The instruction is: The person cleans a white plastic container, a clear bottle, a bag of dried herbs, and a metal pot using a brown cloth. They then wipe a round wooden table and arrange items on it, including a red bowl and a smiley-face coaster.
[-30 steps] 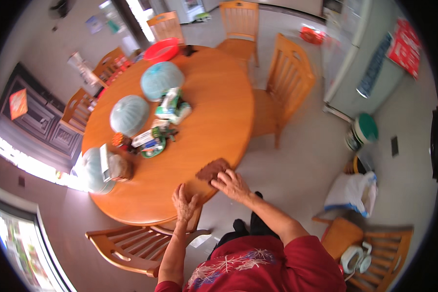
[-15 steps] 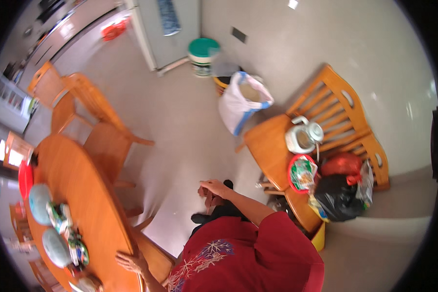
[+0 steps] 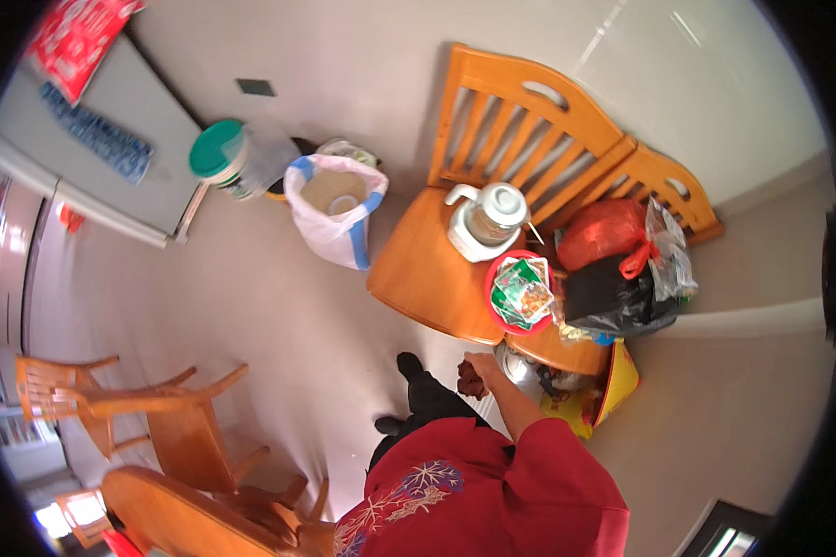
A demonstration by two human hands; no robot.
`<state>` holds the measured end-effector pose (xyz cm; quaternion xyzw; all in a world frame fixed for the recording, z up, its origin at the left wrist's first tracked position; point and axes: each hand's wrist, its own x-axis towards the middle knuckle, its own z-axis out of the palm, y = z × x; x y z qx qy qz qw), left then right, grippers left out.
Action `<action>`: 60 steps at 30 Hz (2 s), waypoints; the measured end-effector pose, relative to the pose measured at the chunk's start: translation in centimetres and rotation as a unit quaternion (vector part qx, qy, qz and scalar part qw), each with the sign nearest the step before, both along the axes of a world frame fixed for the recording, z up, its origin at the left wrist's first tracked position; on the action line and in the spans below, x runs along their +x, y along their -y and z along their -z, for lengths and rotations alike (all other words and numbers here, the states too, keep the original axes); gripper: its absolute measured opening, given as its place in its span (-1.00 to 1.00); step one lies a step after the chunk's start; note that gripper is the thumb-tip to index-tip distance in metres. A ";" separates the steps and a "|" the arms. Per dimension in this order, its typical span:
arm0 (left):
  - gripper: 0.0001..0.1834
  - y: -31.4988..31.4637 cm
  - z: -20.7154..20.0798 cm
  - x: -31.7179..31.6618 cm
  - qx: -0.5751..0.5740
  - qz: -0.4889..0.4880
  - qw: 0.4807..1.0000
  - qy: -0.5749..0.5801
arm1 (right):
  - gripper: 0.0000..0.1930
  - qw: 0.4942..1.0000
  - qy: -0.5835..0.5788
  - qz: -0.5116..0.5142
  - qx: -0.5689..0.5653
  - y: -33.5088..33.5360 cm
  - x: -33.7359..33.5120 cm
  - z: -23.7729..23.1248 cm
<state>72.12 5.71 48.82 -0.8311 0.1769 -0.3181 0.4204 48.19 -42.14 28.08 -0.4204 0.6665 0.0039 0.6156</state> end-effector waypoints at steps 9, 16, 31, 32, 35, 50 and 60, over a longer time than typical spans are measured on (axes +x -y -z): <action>-0.43 18.7 4.2 13.4 -0.571 -0.237 0.303 -0.725 | -0.50 0.890 0.117 0.438 0.042 1.9 1.4 -2.6; -0.49 23.8 10.1 21.9 -0.352 -0.093 0.443 -0.819 | -0.49 0.777 0.290 0.557 0.044 3.0 -0.6 -0.2; -0.52 43.8 5.9 15.3 -0.148 -0.127 0.436 -0.879 | -0.57 0.632 0.330 0.697 -0.082 6.1 1.2 6.7; -0.52 44.4 6.0 15.8 -0.131 -0.122 0.444 -0.878 | -0.57 0.635 0.335 0.691 -0.086 6.1 1.2 6.6; -0.51 45.9 6.3 17.3 -0.093 -0.098 0.458 -0.879 | -0.57 0.651 0.329 0.677 -0.099 6.8 1.4 5.5; -0.62 58.5 6.7 25.5 0.037 0.060 0.416 -0.907 | -0.77 0.505 0.192 0.830 -0.136 -2.7 15.3 0.1; -0.20 58.2 9.1 12.3 0.308 -0.053 0.170 -0.935 | -0.91 0.453 0.226 0.838 -0.202 -16.5 27.8 -7.1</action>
